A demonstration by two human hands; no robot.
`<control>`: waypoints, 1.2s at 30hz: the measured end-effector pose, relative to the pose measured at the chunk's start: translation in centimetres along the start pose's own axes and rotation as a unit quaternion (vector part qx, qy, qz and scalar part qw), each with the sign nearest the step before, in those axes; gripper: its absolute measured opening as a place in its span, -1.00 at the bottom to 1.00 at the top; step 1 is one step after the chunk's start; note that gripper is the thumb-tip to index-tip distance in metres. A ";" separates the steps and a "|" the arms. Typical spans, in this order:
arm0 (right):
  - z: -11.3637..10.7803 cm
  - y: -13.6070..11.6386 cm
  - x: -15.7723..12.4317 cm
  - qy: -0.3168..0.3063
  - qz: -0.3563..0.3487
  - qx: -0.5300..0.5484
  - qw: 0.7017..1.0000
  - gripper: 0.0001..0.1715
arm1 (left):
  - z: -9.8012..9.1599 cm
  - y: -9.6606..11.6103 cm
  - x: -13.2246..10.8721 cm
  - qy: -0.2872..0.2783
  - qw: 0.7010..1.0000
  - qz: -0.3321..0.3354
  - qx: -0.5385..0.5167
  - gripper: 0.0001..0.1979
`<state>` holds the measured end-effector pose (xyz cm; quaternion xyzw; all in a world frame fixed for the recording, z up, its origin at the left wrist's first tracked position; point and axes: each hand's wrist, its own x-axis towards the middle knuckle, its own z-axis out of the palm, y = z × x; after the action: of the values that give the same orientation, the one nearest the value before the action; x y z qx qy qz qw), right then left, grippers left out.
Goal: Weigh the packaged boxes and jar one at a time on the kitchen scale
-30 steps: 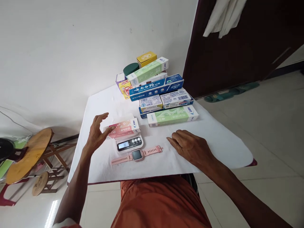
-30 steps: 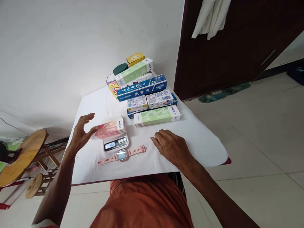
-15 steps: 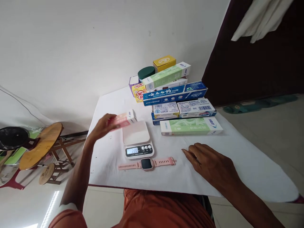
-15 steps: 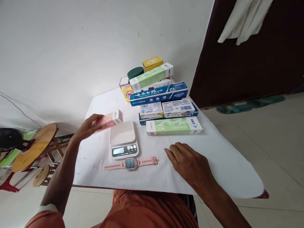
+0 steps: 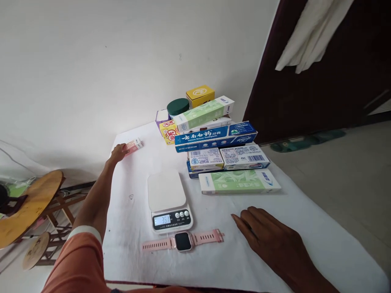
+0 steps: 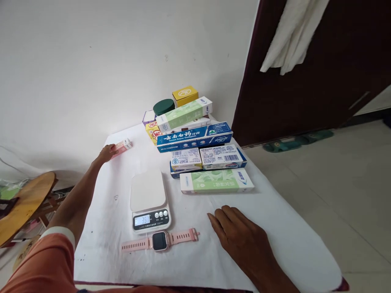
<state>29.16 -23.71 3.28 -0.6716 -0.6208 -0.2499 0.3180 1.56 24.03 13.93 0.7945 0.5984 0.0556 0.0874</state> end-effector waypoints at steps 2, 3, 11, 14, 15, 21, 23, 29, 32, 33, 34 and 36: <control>-0.1 -0.1 0.1 -0.009 0.004 0.000 1.000 -0.60 | 0.1 0.2 0.1 0.002 1.000 0.001 -0.001 -0.40; -0.1 -0.1 0.1 -0.014 0.007 -0.001 1.000 -0.60 | 0.2 0.5 -0.1 0.014 1.000 0.009 -0.005 -0.33; -0.1 -0.3 0.2 -0.033 0.016 -0.006 0.999 -0.60 | 0.6 11.7 -5.9 0.140 0.910 0.368 -0.127 -0.45; -0.1 -0.4 0.0 -0.035 0.018 -0.006 0.999 -0.61 | 1.6 16.5 -8.6 0.080 0.883 0.454 -0.094 -0.41; -0.1 -0.4 0.0 -0.035 0.018 -0.006 0.999 -0.60 | 2.0 17.6 -9.2 0.061 0.881 0.462 -0.084 -0.39; -0.2 -0.4 -0.1 -0.026 0.027 -0.007 0.999 -0.61 | 3.0 18.9 -10.1 0.041 0.893 0.437 -0.099 -0.43; -0.3 -0.5 0.0 -0.027 0.026 -0.007 0.999 -0.60 | 2.4 18.5 -10.3 0.036 0.894 0.435 -0.100 -0.43; -0.1 -0.4 -0.1 -0.009 0.026 0.001 1.000 -0.57 | 1.5 20.2 -11.6 -0.013 0.890 0.450 -0.078 -0.40; 0.0 -0.4 -0.2 -0.011 0.024 -0.001 1.000 -0.57 | 2.4 21.9 -11.9 -0.002 0.892 0.449 -0.057 -0.41; 0.0 -0.4 -0.2 -0.012 0.024 -0.003 1.000 -0.58 | 2.8 22.4 -12.0 0.004 0.894 0.444 -0.052 -0.43; 0.1 -0.4 -0.3 -0.013 0.024 -0.004 1.000 -0.58 | 3.1 22.8 -12.1 0.012 0.897 0.438 -0.049 -0.46; 0.1 -0.4 -0.4 -0.012 0.026 -0.007 1.000 -0.59 | 3.6 23.2 -12.3 0.034 0.902 0.428 -0.049 -0.51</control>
<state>28.68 -23.89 2.96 -0.6929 -0.6051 -0.2376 0.3120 20.69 5.70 15.39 0.9666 0.1994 0.1432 0.0734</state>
